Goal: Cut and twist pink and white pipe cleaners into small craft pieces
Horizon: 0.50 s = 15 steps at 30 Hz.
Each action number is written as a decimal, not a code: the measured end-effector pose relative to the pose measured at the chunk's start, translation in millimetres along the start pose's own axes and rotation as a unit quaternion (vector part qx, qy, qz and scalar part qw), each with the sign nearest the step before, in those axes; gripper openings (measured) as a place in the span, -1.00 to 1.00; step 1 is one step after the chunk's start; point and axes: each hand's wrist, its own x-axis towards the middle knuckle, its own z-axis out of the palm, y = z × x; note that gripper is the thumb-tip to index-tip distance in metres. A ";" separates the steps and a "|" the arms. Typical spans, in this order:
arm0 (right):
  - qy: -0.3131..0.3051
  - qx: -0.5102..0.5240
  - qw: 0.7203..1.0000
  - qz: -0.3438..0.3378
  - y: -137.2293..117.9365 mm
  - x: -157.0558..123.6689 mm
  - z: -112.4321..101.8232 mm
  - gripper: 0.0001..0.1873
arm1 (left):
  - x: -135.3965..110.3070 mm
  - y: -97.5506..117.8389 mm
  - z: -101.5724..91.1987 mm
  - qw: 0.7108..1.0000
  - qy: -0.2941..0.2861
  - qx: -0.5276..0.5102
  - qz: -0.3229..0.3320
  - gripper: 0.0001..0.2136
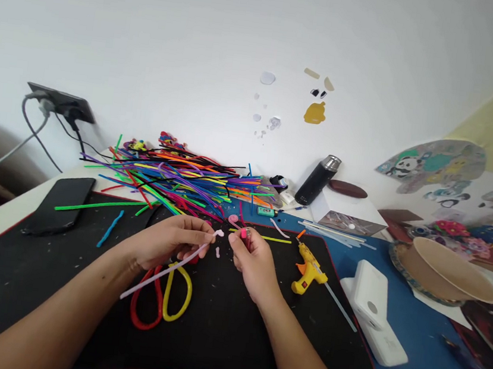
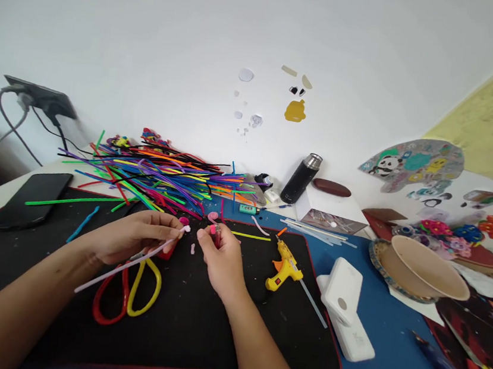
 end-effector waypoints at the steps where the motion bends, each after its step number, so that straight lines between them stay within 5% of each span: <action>1: -0.006 0.028 1.000 0.009 -1.2 -0.4 0.2 -0.59 | 0.8 -1.3 0.5 1.000 -0.005 -0.002 -0.005 -0.67; 6: -0.040 0.112 0.993 0.016 -7.1 -2.7 1.4 -0.60 | 2.7 -5.3 3.7 0.999 -0.011 -0.031 -0.030 -0.69; 15: -0.060 0.087 0.994 -0.013 -12.5 -5.2 1.3 -0.74 | 2.9 -5.7 7.1 0.997 -0.036 -0.061 -0.043 -0.72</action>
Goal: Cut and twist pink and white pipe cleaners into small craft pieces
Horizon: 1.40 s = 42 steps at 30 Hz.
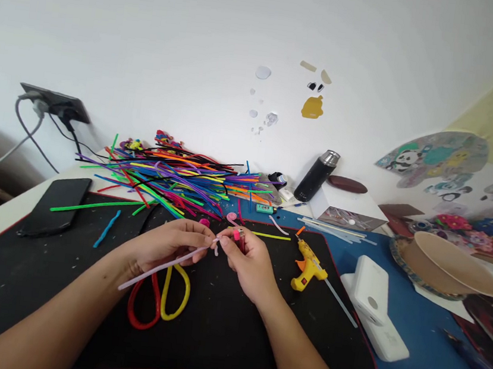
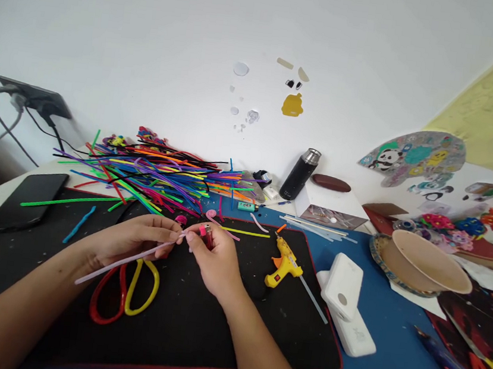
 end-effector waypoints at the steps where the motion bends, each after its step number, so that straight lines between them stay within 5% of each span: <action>1: -0.002 -0.002 1.000 0.001 -0.5 -0.1 0.1 -0.74 | 0.3 -0.2 -0.2 1.000 -0.002 0.000 -0.001 -0.71; 24: 0.044 -0.019 0.999 0.017 13.5 2.5 -0.7 -0.62 | 3.0 1.1 4.9 0.978 0.084 0.172 0.088 -0.66; 42: 0.050 -0.054 0.997 0.017 8.0 0.5 2.0 -0.67 | 3.5 -3.7 -0.7 0.970 0.054 0.209 0.111 -0.66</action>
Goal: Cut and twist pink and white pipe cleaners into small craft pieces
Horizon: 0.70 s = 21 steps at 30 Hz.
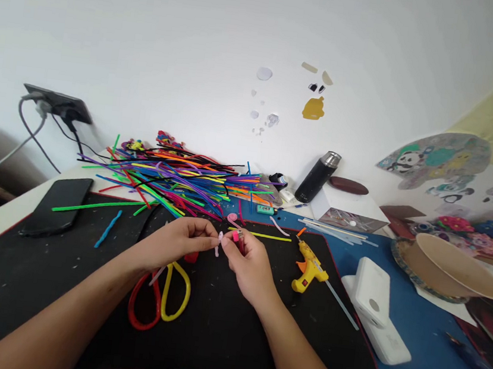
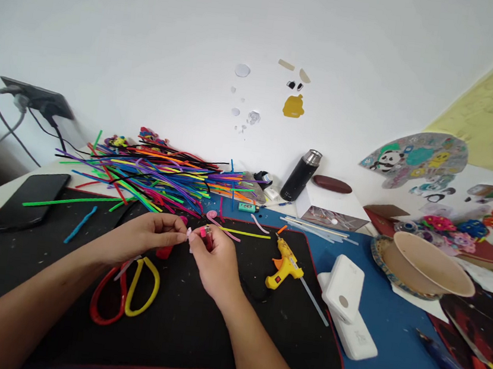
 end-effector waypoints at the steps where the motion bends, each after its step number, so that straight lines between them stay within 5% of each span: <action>1: 0.000 -0.002 1.000 0.000 -0.4 -0.1 0.1 -0.67 | 0.1 -0.3 -0.1 1.000 0.001 -0.001 0.000 -0.66; 21: -0.010 -0.009 1.000 0.010 0.4 -0.1 1.4 -0.72 | 1.7 0.0 5.0 0.997 0.039 0.062 0.001 -0.65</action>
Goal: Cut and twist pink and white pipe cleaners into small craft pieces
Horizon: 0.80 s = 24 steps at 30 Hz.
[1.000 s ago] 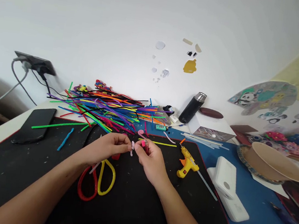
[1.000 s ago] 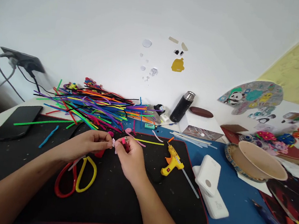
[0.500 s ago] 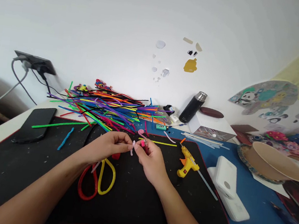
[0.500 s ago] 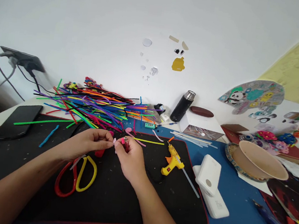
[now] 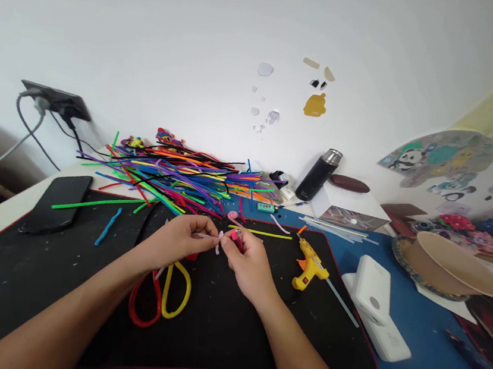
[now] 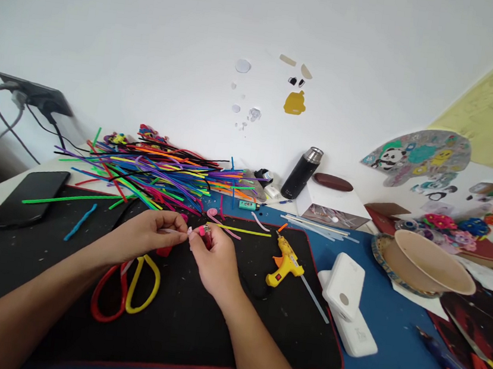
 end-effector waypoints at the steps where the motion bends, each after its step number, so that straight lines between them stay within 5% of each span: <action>1: -0.001 -0.004 1.000 0.001 0.6 0.2 -0.1 -0.72 | 0.2 -0.4 0.1 1.000 0.001 0.004 0.003 -0.66; 24: -0.008 0.052 0.998 0.024 6.2 2.6 -2.0 -0.66 | 3.2 -4.2 -3.7 1.000 0.011 0.026 0.009 -0.64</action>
